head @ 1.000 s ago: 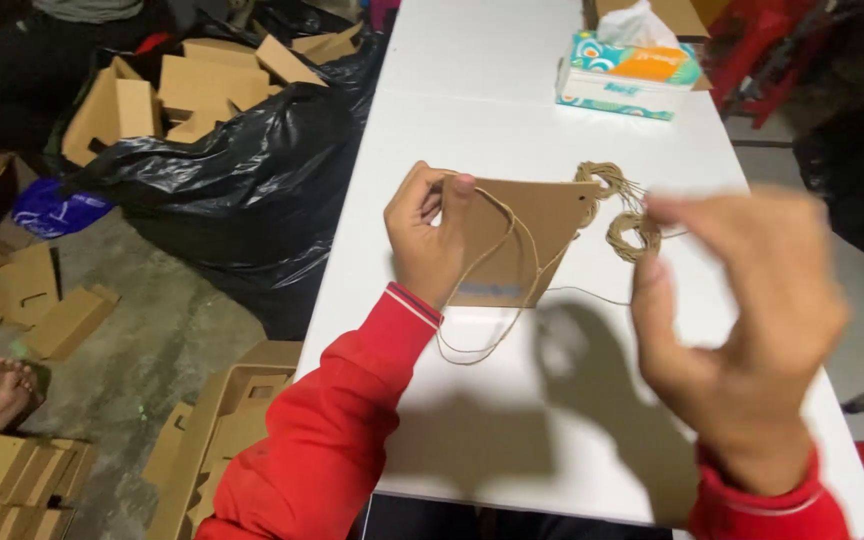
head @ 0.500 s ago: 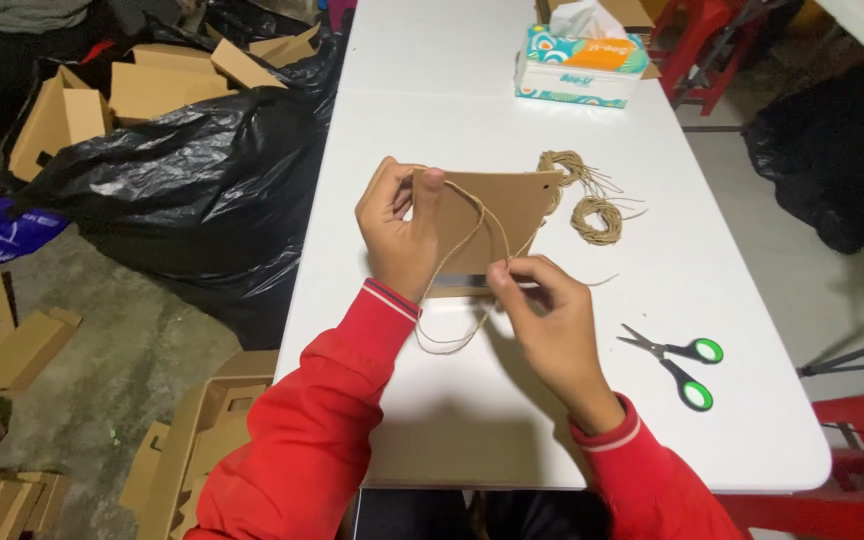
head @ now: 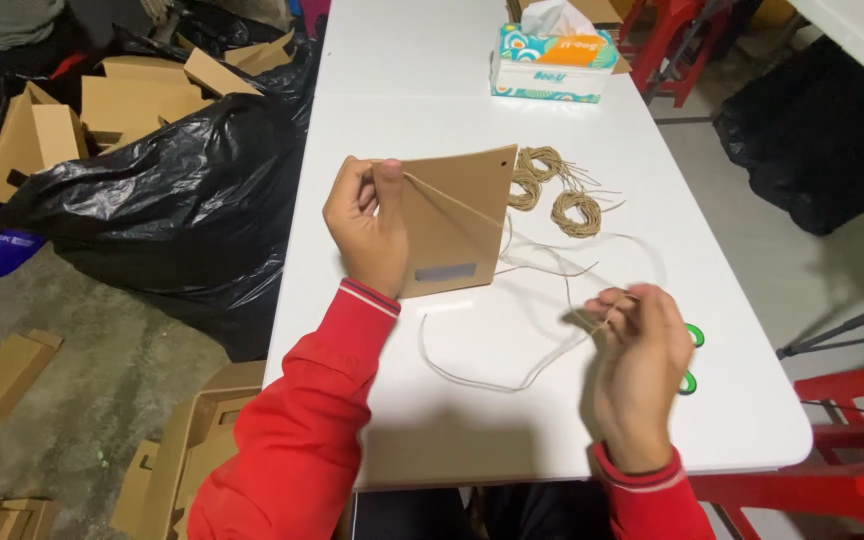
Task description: Threading twine through cardboard templates and tying knots to assemble gift boxes
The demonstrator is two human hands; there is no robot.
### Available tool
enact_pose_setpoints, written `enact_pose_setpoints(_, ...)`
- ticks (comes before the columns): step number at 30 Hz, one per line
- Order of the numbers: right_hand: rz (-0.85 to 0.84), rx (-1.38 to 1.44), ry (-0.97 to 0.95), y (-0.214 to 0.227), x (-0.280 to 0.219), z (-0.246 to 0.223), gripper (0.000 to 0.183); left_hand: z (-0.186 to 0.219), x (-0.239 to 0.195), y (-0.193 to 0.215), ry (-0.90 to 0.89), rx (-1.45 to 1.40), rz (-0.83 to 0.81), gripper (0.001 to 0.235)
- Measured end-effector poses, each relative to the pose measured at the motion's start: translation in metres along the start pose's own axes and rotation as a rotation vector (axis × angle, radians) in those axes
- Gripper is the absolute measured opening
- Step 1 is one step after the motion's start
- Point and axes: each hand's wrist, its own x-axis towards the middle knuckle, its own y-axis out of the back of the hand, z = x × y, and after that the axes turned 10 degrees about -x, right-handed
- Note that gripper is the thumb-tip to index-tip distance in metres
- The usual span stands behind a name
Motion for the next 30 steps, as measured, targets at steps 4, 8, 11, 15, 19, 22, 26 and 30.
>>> enact_pose_setpoints(4, 0.109, 0.096, -0.042, 0.046, 0.018, -0.008, 0.026, -0.003, 0.001, 0.0, 0.041, -0.024, -0.004, 0.036)
enact_pose_setpoints(8, 0.171, 0.23, -0.128, 0.077, 0.034, -0.031, 0.022, -0.008, 0.002, 0.005, 0.055, 0.015, 0.025, 0.041)
enact_pose_setpoints(11, 0.169, 0.154, -0.025, 0.096, 0.054, -0.045, 0.021, -0.011, 0.009, 0.01, 0.036, 0.089, 0.091, 0.041)
enact_pose_setpoints(15, 0.145, -0.252, 0.2, 0.1, 0.093, -0.059, 0.026, -0.006, 0.018, 0.016, -0.056, 0.143, 0.12, 0.04)
enact_pose_setpoints(19, 0.119, -0.758, 0.701, 0.108, 0.17, -0.038, 0.024, -0.005, 0.024, 0.025, -0.058, 0.181, 0.152, 0.05)
enact_pose_setpoints(22, -0.153, -0.806, 0.804, 0.042, 0.165, -0.032, 0.026, -0.031, 0.032, 0.041, -0.135, 0.122, 0.166, 0.044)
enact_pose_setpoints(26, -0.443, -1.236, 0.787, -0.002, 0.141, -0.042, 0.059, -0.03, 0.03, 0.042, -0.145, 0.122, 0.16, 0.042)
enact_pose_setpoints(30, -0.332, -1.037, 1.143, 0.012, 0.075, -0.047, 0.037, -0.027, 0.032, 0.034, -0.162, 0.117, 0.162, 0.042)
